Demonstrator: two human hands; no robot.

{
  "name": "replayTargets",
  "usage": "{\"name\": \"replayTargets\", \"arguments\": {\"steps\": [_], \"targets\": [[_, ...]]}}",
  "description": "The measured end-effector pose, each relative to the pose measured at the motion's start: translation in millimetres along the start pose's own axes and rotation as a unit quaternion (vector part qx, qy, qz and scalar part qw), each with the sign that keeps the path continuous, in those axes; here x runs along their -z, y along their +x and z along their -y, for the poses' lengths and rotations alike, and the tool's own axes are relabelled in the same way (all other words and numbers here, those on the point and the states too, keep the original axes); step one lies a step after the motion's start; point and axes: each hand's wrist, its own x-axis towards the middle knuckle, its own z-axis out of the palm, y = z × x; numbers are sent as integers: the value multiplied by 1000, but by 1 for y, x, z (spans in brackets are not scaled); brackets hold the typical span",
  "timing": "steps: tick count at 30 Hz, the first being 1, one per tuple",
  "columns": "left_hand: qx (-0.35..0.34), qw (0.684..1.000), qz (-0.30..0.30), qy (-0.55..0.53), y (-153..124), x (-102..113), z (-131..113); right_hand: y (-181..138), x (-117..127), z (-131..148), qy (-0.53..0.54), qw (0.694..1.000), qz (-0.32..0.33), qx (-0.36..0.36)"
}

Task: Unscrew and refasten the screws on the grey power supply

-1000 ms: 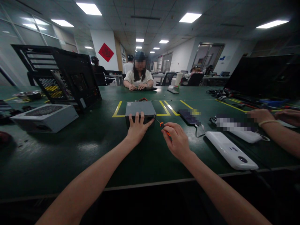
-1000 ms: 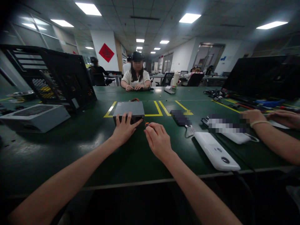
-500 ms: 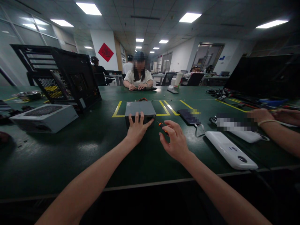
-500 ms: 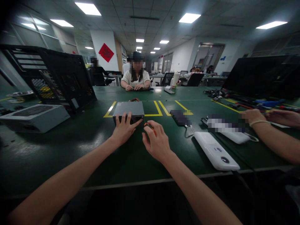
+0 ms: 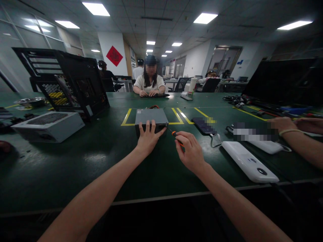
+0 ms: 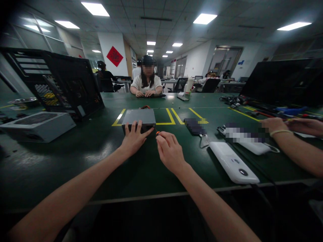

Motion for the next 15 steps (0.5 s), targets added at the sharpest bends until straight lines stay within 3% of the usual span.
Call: {"name": "replayTargets", "arguments": {"steps": [11,15], "targets": [[1,1000,10,21,0,2,-1,0,-2,-1,34,999,-6,1],[1,1000,4,28,0,2,-1,1,-1,0,2,1000,7,-12]]}}
